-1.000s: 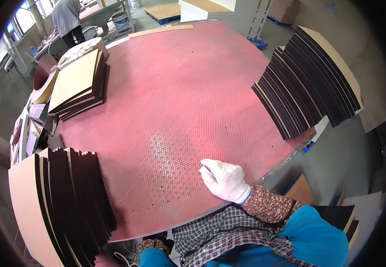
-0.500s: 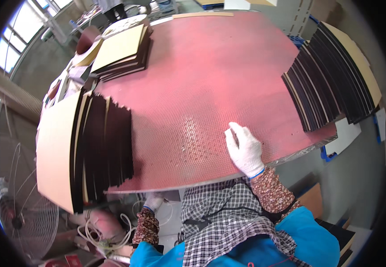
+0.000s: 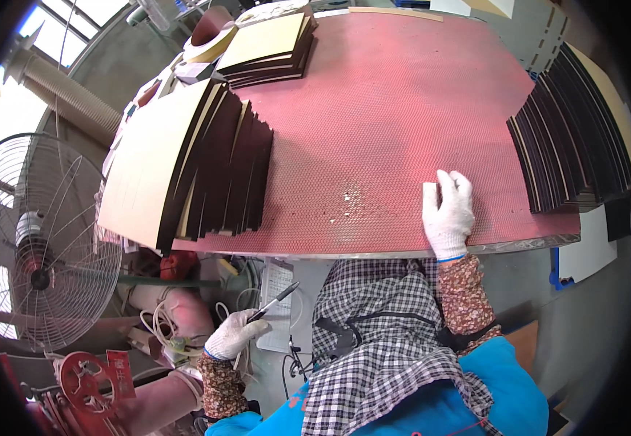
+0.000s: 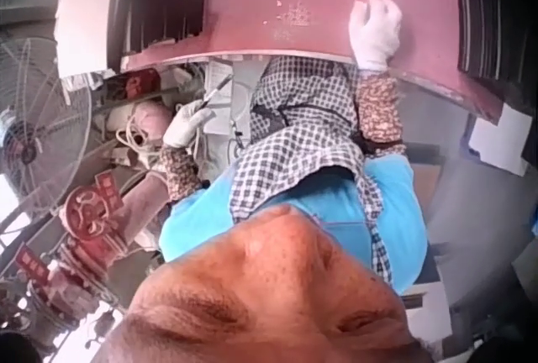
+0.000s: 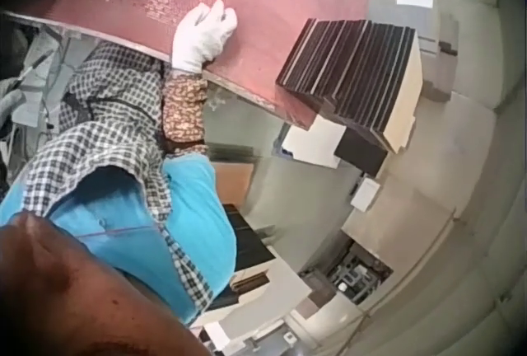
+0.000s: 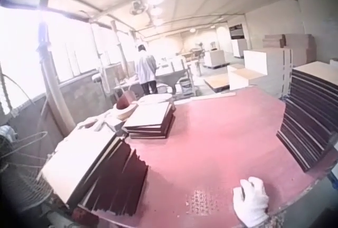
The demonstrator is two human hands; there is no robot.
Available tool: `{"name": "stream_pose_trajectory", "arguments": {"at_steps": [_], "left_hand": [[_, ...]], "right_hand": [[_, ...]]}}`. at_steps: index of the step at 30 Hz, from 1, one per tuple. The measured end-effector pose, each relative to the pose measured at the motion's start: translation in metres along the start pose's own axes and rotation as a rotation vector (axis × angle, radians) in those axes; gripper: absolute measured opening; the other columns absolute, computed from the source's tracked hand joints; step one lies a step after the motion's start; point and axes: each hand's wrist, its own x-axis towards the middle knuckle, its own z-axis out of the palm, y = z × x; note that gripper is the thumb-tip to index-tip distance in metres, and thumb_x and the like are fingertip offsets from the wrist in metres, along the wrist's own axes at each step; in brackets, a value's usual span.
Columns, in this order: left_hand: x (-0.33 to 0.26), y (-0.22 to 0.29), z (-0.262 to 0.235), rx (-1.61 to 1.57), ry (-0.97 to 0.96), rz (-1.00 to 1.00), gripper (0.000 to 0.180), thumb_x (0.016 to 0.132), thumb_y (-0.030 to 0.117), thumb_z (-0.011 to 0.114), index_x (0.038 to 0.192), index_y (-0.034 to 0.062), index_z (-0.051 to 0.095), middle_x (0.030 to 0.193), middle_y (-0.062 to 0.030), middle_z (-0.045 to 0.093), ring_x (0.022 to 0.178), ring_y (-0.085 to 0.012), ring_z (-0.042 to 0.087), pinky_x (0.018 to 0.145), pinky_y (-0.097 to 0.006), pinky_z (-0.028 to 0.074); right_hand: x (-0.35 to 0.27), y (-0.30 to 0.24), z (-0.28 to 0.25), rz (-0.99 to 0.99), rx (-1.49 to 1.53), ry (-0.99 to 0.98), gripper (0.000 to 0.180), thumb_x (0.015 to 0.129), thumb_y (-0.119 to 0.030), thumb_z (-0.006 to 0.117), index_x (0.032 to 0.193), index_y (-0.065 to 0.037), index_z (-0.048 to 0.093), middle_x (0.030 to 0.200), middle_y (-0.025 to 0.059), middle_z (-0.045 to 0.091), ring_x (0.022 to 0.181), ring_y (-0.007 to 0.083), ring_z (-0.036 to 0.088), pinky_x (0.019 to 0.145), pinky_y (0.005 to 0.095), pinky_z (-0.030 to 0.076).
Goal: The recorder writes production notes in a notebook and then sorts and inspects wood panels at a workbench.
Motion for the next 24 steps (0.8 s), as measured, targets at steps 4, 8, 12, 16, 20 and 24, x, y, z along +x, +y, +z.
{"name": "stream_pose_trajectory", "arguments": {"at_steps": [4, 8, 12, 16, 20, 24], "left_hand": [[-0.006, 0.018, 0.010, -0.021, -0.060, 0.058, 0.026, 0.099, 0.028, 0.070, 0.097, 0.0018, 0.068, 0.082, 0.0043, 0.059, 0.078, -0.0069, 0.051, 0.071, -0.027, 0.044], [0.031, 0.039, 0.031, -0.172, -0.178, 0.167, 0.027, 0.099, 0.029, 0.068, 0.096, 0.0026, 0.065, 0.081, 0.0044, 0.056, 0.074, -0.0070, 0.052, 0.066, -0.027, 0.045], [0.061, 0.091, 0.061, -0.022, -0.262, 0.342, 0.027, 0.100, 0.029, 0.065, 0.095, 0.0021, 0.063, 0.079, 0.0024, 0.056, 0.073, -0.0073, 0.053, 0.066, -0.028, 0.047], [0.082, 0.096, 0.085, -0.012, -0.318, 0.338, 0.025, 0.101, 0.026, 0.067, 0.092, 0.0049, 0.059, 0.076, 0.0036, 0.052, 0.071, -0.0070, 0.050, 0.062, -0.028, 0.042], [0.093, 0.092, 0.102, -0.040, -0.336, 0.363, 0.021, 0.100, 0.023, 0.069, 0.098, 0.0019, 0.067, 0.080, 0.0051, 0.054, 0.074, -0.0060, 0.049, 0.065, -0.028, 0.043], [0.097, 0.077, 0.118, -0.082, -0.393, 0.350, 0.021, 0.100, 0.021, 0.070, 0.099, 0.0005, 0.068, 0.081, 0.0040, 0.060, 0.074, -0.0061, 0.054, 0.064, -0.028, 0.046]], "right_hand": [[0.004, 0.006, -0.002, -0.087, -0.082, 0.065, 0.039, 0.097, -0.032, 0.074, 0.128, -0.008, 0.073, 0.132, 0.0172, 0.063, 0.121, 0.0382, 0.063, 0.102, 0.0507, 0.055], [-0.004, -0.005, -0.017, -0.279, 0.064, 0.146, 0.034, 0.096, -0.021, 0.076, 0.125, -0.004, 0.075, 0.128, 0.0167, 0.065, 0.111, 0.0322, 0.068, 0.091, 0.0432, 0.059], [-0.028, -0.036, -0.057, -0.610, 0.415, 0.051, 0.040, 0.094, -0.010, 0.074, 0.133, -0.003, 0.070, 0.099, 0.0078, 0.069, 0.078, 0.0194, 0.066, 0.067, 0.0325, 0.057], [-0.044, -0.064, -0.074, -0.851, 0.481, -0.138, 0.041, 0.091, -0.015, 0.074, 0.132, -0.008, 0.070, 0.087, 0.0020, 0.065, 0.070, 0.0185, 0.063, 0.061, 0.0343, 0.051], [-0.053, -0.062, -0.069, -0.815, 0.245, -0.390, 0.048, 0.085, -0.017, 0.073, 0.133, -0.010, 0.070, 0.078, 0.0028, 0.059, 0.067, 0.0216, 0.066, 0.061, 0.0361, 0.054], [-0.061, -0.054, -0.055, -0.672, 0.221, -0.454, 0.033, 0.084, -0.018, 0.075, 0.116, -0.013, 0.071, 0.075, 0.0048, 0.058, 0.067, 0.0248, 0.067, 0.059, 0.0391, 0.055]]}}
